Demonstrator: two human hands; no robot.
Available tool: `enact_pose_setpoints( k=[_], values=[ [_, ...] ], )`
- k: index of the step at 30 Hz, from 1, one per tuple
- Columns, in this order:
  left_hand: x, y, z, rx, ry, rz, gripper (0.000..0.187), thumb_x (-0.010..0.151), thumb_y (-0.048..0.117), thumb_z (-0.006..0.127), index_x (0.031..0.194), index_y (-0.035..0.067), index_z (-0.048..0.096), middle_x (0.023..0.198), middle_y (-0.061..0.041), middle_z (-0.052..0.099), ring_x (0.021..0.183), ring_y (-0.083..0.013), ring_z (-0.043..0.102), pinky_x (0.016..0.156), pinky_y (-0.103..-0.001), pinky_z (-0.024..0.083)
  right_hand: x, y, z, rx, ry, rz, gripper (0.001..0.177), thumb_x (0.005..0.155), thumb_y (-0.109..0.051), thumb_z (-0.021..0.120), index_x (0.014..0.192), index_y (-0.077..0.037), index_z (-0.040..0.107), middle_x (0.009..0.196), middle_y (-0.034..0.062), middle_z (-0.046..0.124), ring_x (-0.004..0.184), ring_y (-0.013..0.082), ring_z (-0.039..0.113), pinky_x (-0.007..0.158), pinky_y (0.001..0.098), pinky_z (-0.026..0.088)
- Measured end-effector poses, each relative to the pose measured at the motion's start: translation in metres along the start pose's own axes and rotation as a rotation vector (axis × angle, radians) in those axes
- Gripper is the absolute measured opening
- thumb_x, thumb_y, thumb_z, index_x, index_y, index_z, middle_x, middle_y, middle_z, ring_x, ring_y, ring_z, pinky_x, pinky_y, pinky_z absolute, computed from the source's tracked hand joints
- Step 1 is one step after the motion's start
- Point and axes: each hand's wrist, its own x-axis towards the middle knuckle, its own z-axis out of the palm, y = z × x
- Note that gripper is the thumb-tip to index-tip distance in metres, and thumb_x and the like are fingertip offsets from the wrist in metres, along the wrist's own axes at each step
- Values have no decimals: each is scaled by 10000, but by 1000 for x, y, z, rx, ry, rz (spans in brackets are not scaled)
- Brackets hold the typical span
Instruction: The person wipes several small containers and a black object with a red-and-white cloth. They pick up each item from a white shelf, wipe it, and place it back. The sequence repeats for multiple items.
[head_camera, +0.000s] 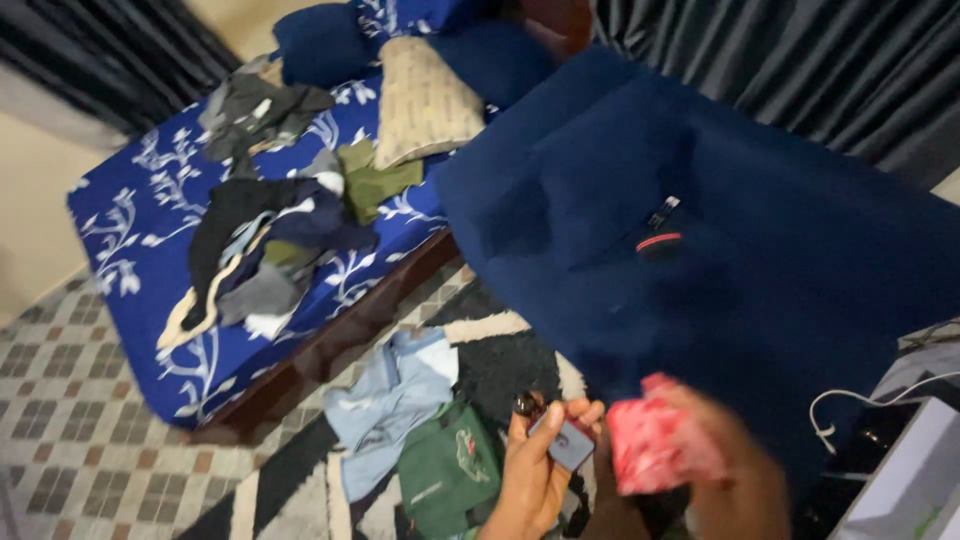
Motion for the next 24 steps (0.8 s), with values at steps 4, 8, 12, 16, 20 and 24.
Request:
enact_pose_setpoints(
  k=[4, 8, 12, 16, 20, 24],
  values=[
    [-38, 18, 9, -14, -95, 100, 262, 1030, 356, 573, 1142, 124, 525, 1043, -112, 689, 1078, -315, 726, 913, -421, 603, -24, -37, 31, -192, -63, -274, 654, 1017, -496, 497, 1453, -9, 495, 1429, 241, 575, 1332, 388, 530, 1124, 453, 400],
    [-71, 28, 15, -285, -178, -89, 460, 1042, 542, 452, 1214, 133, 576, 1099, -90, 717, 1066, -252, 682, 882, -400, 557, -35, -65, 77, -420, -275, -667, 884, 930, -553, 599, 1532, 33, 325, 1537, 321, 408, 1485, 478, 328, 1207, 534, 242],
    [-90, 31, 16, -171, -256, -61, 609, 997, 615, 346, 1295, 130, 565, 1232, -73, 689, 1170, -218, 654, 1032, -382, 522, -40, -99, 85, -435, -376, -405, 713, 936, -318, 544, 1537, 7, 341, 1612, 341, 278, 1513, 491, 244, 1193, 516, 232],
    [-97, 14, 17, 166, -103, 29, 656, 1028, 602, 273, 1398, 129, 536, 1314, -86, 628, 1193, -200, 608, 1011, -350, 474, -13, -95, 85, -21, -345, -146, 687, 1069, -328, 394, 1589, 53, 155, 1631, 303, 296, 1499, 419, 351, 1188, 450, 302],
    [-96, 4, 23, 521, -84, 499, 597, 1080, 558, 248, 1347, 96, 519, 1292, -59, 581, 1181, -144, 541, 1031, -295, 430, 13, -75, 84, 632, -464, 266, 668, 1052, -358, 326, 1617, -37, 173, 1631, 210, 385, 1418, 339, 494, 1154, 402, 389],
    [-91, 11, 38, 650, -12, 634, 561, 1097, 535, 228, 1210, 54, 494, 1033, -72, 607, 929, -163, 556, 860, -313, 469, 13, -66, 62, 440, -517, 340, 614, 1065, -348, 366, 1552, 21, 425, 1518, 228, 536, 1365, 284, 517, 1097, 351, 391]
  ],
)
